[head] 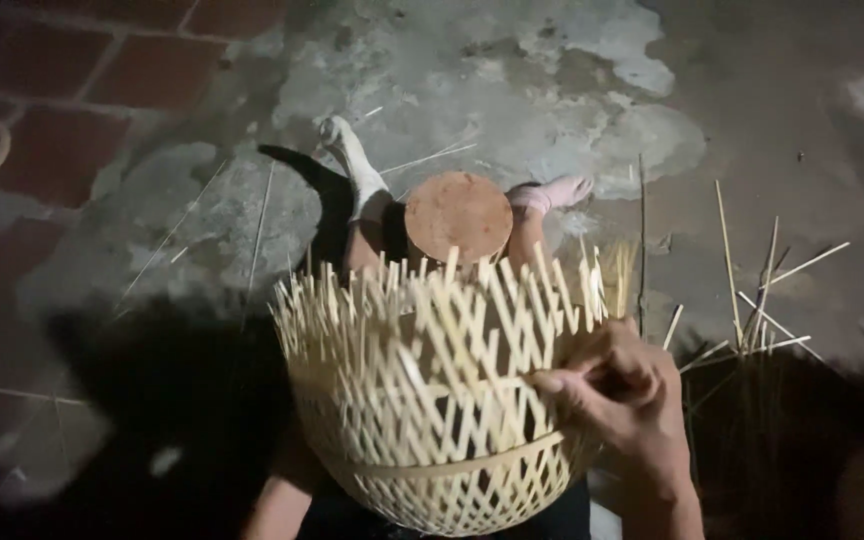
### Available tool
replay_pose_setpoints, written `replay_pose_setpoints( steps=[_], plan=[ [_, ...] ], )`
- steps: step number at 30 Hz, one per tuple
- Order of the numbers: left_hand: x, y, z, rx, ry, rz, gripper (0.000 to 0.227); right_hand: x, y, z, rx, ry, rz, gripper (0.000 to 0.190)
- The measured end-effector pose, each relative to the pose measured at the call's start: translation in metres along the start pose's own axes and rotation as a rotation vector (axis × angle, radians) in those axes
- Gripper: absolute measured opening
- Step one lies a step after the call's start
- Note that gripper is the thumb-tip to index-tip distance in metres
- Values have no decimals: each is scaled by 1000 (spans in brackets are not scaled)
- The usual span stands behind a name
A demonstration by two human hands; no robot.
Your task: Weave a bamboo basket by interlacing thin strips of bamboo.
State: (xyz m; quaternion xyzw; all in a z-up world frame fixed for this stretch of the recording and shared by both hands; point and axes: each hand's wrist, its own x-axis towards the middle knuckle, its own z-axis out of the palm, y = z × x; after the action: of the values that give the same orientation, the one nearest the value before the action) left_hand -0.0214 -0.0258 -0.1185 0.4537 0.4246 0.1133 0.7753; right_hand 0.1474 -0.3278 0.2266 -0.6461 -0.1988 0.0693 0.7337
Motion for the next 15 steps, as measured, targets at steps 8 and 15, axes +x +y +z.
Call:
replay_pose_setpoints(
  steps=[8, 15],
  plan=[
    [63, 64, -39, 661, 77, 236, 52, 7, 8, -2, -479, -85, -22, 18],
    [-176, 216, 129, 470, 102, 1081, 14, 17, 12, -13, -422, -109, 89, 16]
  ],
)
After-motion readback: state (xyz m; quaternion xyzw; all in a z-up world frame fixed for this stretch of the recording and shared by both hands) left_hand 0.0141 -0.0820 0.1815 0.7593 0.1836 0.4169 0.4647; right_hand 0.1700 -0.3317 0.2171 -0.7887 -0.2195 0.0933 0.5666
